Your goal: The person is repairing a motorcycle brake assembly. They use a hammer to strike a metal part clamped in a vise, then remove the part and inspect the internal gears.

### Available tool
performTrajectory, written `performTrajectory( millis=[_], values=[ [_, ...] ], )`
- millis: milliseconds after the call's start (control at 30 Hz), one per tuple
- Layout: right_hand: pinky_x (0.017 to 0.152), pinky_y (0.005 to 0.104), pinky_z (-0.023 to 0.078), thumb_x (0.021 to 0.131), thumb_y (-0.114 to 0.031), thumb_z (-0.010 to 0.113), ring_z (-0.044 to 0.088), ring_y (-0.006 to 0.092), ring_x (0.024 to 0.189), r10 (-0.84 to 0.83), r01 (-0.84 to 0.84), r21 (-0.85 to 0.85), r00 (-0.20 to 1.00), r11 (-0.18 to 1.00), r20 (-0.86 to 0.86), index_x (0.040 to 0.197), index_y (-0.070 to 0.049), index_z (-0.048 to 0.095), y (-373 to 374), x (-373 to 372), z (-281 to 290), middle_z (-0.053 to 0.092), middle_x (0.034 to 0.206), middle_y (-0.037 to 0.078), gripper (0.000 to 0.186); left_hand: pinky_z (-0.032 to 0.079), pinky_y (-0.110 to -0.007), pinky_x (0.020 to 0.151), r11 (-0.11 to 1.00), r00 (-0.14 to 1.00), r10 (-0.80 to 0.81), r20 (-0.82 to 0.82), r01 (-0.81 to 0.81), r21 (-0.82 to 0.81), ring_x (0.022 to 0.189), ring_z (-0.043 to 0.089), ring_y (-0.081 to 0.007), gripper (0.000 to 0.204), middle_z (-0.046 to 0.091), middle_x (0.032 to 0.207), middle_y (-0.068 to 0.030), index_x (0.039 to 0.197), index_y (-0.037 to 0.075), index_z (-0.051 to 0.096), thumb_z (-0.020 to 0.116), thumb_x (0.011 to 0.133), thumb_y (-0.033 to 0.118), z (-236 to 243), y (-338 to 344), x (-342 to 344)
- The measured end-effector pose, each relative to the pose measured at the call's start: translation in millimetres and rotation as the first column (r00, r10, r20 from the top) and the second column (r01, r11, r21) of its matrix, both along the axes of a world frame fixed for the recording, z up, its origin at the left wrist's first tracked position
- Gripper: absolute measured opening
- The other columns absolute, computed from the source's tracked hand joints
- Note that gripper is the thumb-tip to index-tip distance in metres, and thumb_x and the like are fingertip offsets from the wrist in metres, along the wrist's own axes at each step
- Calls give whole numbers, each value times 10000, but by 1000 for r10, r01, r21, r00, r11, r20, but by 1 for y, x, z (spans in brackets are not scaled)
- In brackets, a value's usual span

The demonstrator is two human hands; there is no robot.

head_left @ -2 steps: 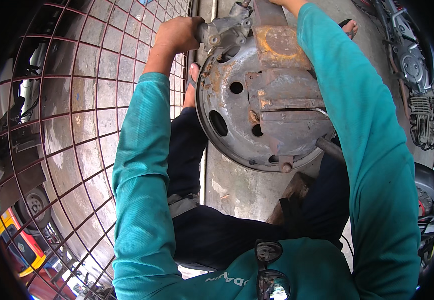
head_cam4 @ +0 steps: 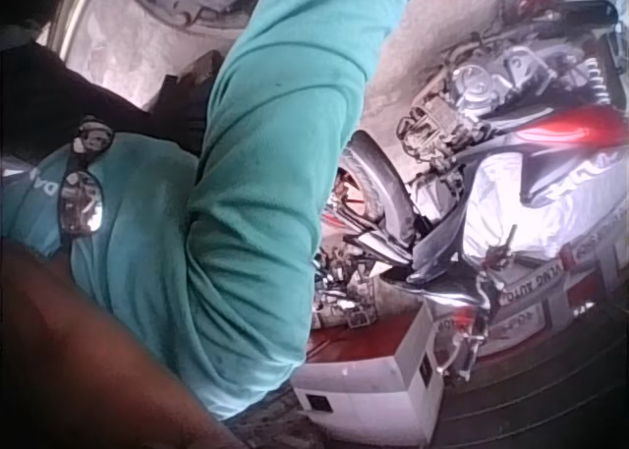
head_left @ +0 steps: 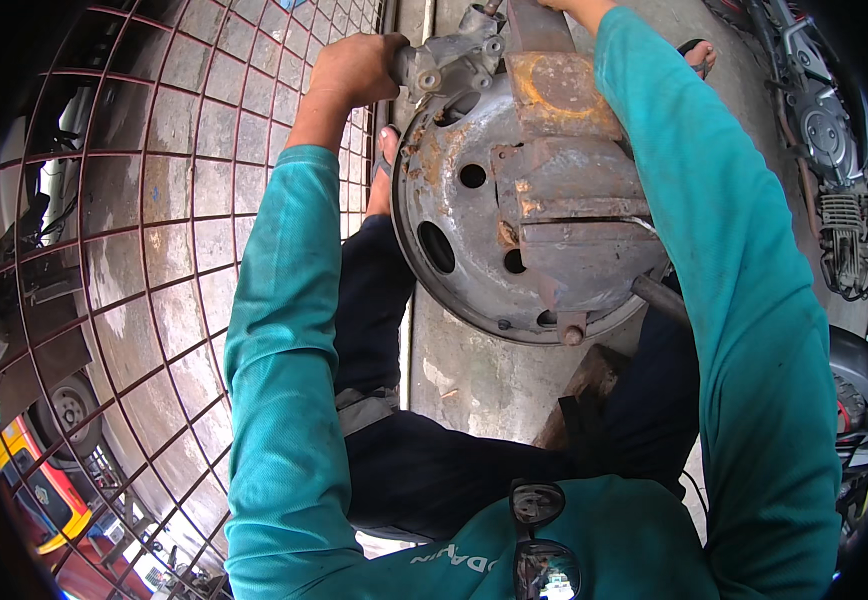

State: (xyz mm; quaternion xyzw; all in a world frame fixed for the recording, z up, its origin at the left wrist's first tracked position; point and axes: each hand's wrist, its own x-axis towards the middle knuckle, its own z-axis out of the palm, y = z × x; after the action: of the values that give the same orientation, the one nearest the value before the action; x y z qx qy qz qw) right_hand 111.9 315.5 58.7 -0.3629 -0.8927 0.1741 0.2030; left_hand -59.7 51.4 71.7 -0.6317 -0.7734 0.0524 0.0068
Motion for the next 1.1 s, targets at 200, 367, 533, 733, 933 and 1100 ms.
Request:
performTrajectory(
  millis=[200, 367, 533, 733, 933, 1100],
  values=[
    [846, 460, 568, 859, -321, 716, 727, 361, 968, 15, -55, -303, 991, 951, -132, 997, 12, 766, -17, 3, 13, 731, 1005, 278, 364, 600, -457, 859, 1000, 1000, -11, 2, 11, 8, 989, 735, -321, 577, 768, 1021, -110, 1264, 237, 705, 764, 691, 217, -2, -3, -5],
    [863, 456, 568, 865, -309, 739, 714, 372, 1015, 114, -122, -119, 991, 985, -73, 1019, 11, 761, 2, 0, 0, 732, 1024, 271, 356, 599, -455, 858, 1000, 1000, -6, 0, 6, 4, 989, 736, -317, 575, 769, 1017, -104, 1262, 242, 706, 768, 691, 221, -2, 0, -3],
    [854, 480, 563, 862, -324, 737, 712, 424, 961, 26, -29, -37, 995, 999, -94, 1022, 16, 754, -12, -6, -2, 732, 990, 275, 376, 599, -453, 857, 1000, 1000, 6, -5, -6, 11, 985, 737, -313, 569, 770, 1010, -101, 1258, 244, 708, 771, 692, 221, -4, -6, -7],
    [750, 470, 561, 870, -300, 702, 717, 423, 854, -77, -6, -491, 986, 871, -147, 1028, -2, 756, -34, 1, 25, 741, 934, 251, 342, 600, -450, 857, 1000, 1000, 28, -12, -28, -3, 983, 738, -310, 565, 770, 1009, -100, 1253, 244, 710, 771, 692, 211, -1, -12, -5],
    [832, 441, 568, 867, -322, 720, 722, 388, 948, 323, -363, 360, 931, 859, 168, 1046, -16, 761, 56, 16, -30, 737, 1035, 261, 356, 599, -449, 859, 999, 1000, -25, 6, 25, 36, 985, 737, -309, 560, 770, 1009, -98, 1252, 239, 710, 767, 696, 202, 3, 14, 9],
    [898, 454, 559, 857, -338, 737, 711, 401, 1031, 25, -35, -85, 993, 996, -117, 1057, 4, 754, -10, 1, 1, 723, 1098, 286, 396, 597, -448, 862, 1000, 1000, 25, -10, -25, -9, 991, 736, -309, 566, 770, 1014, -98, 1262, 240, 705, 764, 700, 202, 2, -5, 0]
  ],
)
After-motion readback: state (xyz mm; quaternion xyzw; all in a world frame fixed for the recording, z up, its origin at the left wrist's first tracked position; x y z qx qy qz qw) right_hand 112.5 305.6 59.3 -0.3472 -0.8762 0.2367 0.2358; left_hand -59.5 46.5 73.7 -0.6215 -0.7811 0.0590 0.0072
